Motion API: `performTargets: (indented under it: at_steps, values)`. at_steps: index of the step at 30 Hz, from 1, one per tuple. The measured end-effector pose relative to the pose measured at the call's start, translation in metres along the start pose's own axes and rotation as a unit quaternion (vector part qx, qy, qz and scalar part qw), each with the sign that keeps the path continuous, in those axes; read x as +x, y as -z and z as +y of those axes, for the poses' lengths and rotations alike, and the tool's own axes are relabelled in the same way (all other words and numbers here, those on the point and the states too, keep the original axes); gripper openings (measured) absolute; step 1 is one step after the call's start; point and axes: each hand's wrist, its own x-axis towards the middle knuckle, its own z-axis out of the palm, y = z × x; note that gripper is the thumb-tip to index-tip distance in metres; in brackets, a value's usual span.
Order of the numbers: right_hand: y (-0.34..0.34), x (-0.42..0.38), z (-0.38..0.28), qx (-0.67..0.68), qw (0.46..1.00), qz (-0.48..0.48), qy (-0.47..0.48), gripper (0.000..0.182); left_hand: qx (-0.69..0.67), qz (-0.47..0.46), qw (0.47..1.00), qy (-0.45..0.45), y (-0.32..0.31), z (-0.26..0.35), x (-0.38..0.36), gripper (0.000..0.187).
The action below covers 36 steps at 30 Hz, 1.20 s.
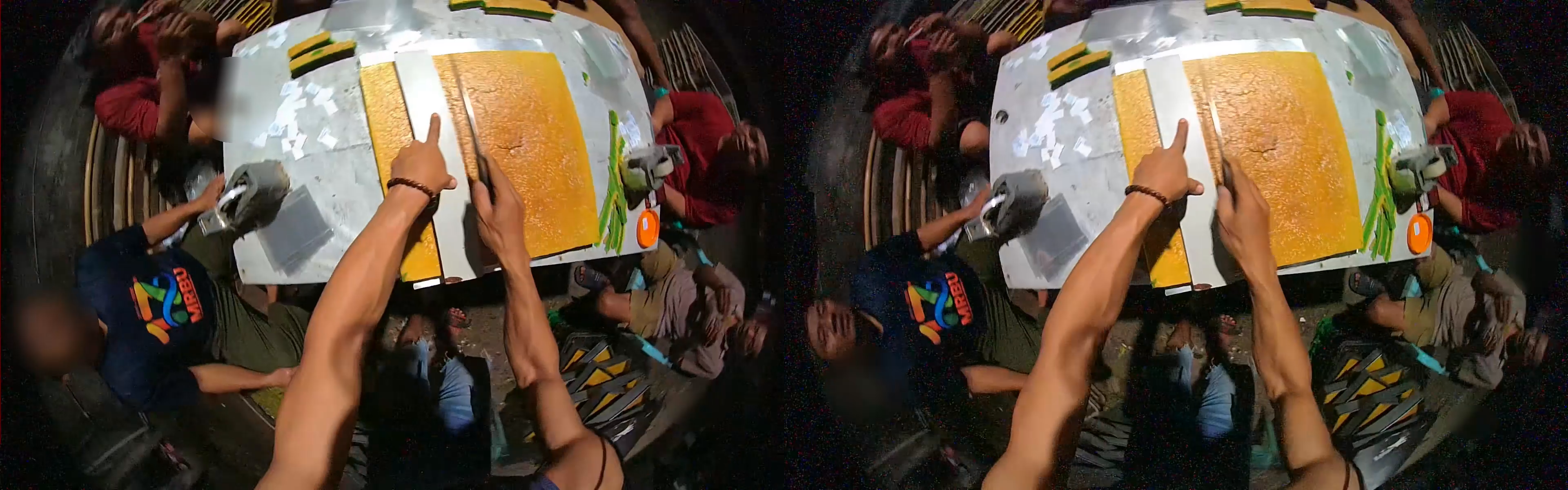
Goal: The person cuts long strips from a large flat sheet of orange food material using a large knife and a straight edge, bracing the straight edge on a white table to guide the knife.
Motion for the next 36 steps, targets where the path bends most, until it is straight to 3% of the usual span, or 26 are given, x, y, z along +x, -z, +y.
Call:
performTargets:
  at_steps: [6,15,36]
  values:
    - [-0.044,0.067,0.025,0.003,0.998,0.006,0.057,0.048,0.028,-0.009,1.0,-0.006,-0.004,0.0,0.007,0.122]
    - [-0.06,0.094,0.035,-0.021,0.995,0.021,0.094,0.045,0.04,-0.018,0.999,0.002,-0.003,0.004,0.008,0.124]
    - [-0.049,0.09,0.031,-0.024,0.998,-0.032,0.05,0.045,0.051,0.002,0.999,-0.01,-0.007,0.003,0.009,0.129]
